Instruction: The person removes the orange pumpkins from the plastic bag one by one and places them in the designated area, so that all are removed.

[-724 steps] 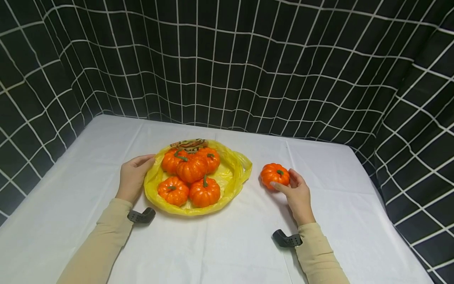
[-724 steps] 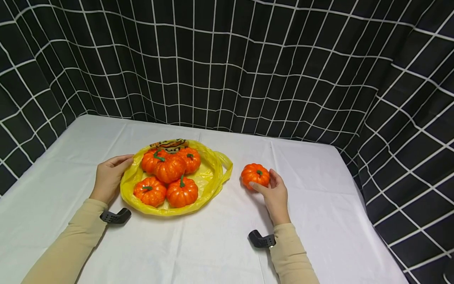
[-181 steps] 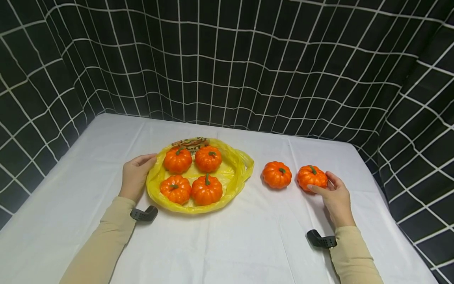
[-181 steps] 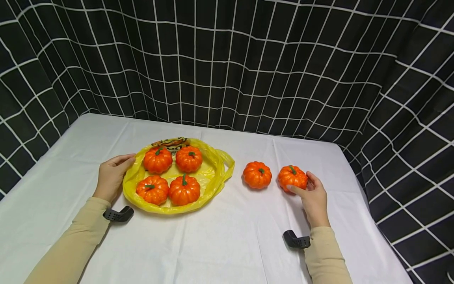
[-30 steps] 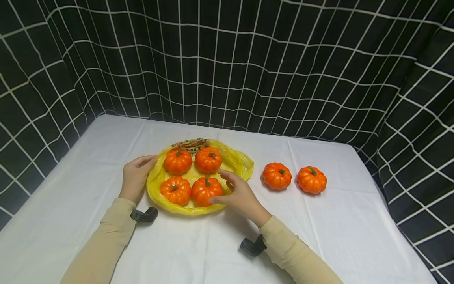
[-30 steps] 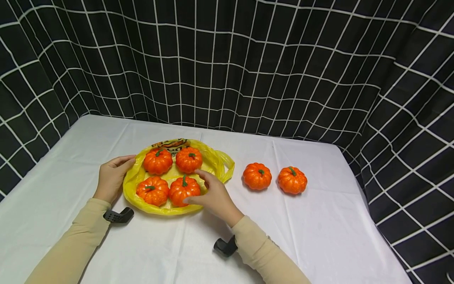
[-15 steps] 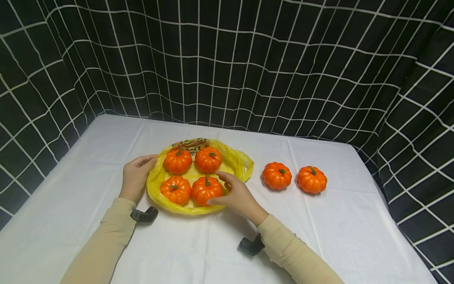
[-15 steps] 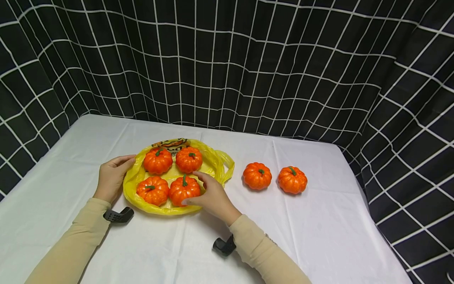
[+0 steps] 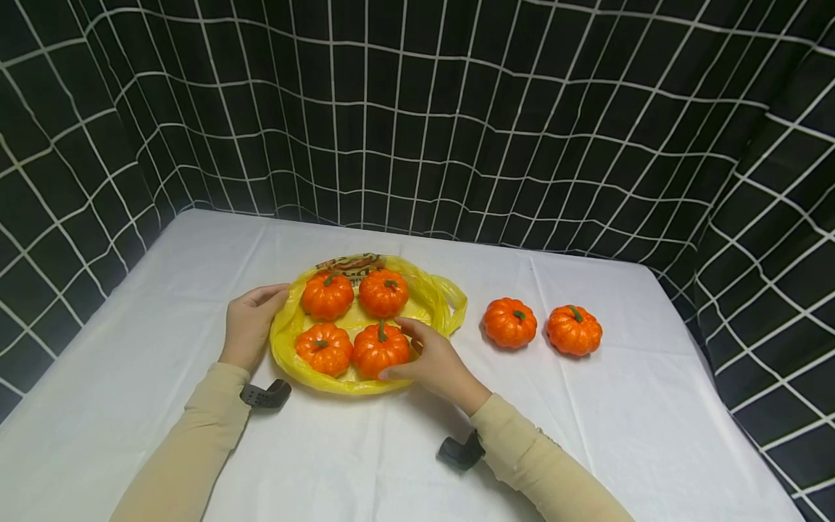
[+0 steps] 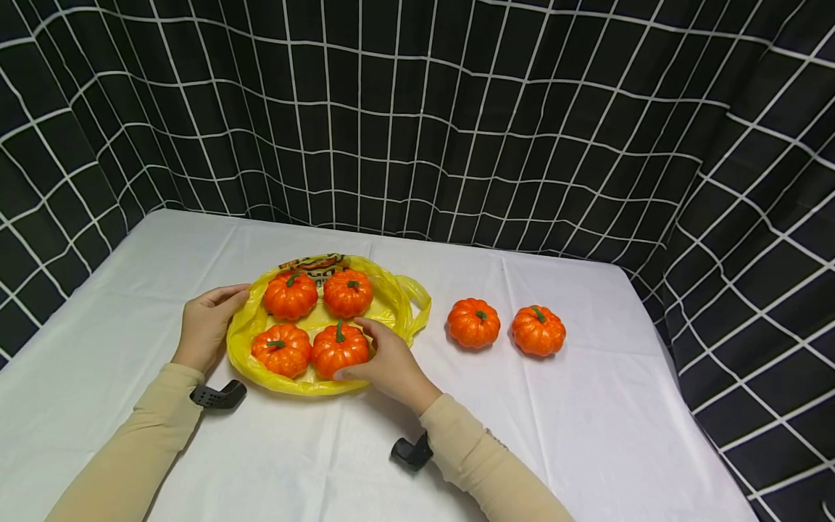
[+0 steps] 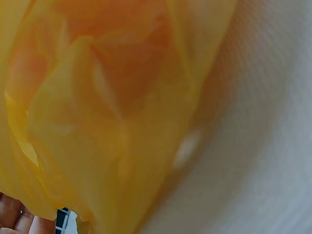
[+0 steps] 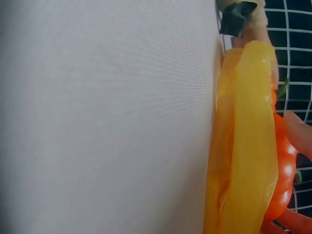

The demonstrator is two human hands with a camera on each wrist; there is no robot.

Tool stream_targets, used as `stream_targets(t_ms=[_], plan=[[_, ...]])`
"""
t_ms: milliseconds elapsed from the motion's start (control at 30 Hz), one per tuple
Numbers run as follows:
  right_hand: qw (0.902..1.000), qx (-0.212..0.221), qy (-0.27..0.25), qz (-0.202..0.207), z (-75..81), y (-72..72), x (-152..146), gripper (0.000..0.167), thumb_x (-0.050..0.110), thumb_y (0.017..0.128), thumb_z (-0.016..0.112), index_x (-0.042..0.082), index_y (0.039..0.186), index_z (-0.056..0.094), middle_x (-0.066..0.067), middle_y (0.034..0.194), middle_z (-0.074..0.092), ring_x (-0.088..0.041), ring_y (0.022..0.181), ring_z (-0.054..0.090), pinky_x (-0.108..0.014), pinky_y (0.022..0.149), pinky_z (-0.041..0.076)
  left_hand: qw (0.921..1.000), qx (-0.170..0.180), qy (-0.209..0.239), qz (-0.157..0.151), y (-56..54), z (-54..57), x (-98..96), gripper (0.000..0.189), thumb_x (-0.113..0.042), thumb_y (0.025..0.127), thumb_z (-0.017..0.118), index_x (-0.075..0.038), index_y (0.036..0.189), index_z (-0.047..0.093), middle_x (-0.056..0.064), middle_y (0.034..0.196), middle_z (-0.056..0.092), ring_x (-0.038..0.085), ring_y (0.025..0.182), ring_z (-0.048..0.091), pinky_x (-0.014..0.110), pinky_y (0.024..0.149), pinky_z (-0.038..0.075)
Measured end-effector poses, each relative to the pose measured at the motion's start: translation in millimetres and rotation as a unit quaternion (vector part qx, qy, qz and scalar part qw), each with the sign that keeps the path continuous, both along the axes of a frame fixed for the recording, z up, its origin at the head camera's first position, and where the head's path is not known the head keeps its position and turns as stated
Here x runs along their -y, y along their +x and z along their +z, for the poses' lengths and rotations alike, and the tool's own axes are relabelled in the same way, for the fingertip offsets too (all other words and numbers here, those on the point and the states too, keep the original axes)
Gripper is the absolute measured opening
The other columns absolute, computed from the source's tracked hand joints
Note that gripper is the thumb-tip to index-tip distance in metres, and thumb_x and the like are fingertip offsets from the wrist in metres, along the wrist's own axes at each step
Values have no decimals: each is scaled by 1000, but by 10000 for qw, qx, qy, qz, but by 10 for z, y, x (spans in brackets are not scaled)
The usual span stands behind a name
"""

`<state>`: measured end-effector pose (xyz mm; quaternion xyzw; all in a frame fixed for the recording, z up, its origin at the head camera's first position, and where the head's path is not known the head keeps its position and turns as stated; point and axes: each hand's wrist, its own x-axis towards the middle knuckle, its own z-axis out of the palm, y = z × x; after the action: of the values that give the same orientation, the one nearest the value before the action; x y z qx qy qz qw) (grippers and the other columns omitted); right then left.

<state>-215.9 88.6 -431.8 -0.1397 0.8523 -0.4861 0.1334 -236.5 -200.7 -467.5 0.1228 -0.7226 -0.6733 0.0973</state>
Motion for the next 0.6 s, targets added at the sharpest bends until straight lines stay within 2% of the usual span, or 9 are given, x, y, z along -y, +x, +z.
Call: stream_targets(t_ms=[600], plan=[[10000,43,75,8,-20,-9,4,86,19,72,90,4,145,47,-12,148,52,-30,138,48,-48,120,37,10000,76,15,30,-25,-21,15,39,-30,96,66,-3,124,67,5,123,68,1,106,61,10,88,54]])
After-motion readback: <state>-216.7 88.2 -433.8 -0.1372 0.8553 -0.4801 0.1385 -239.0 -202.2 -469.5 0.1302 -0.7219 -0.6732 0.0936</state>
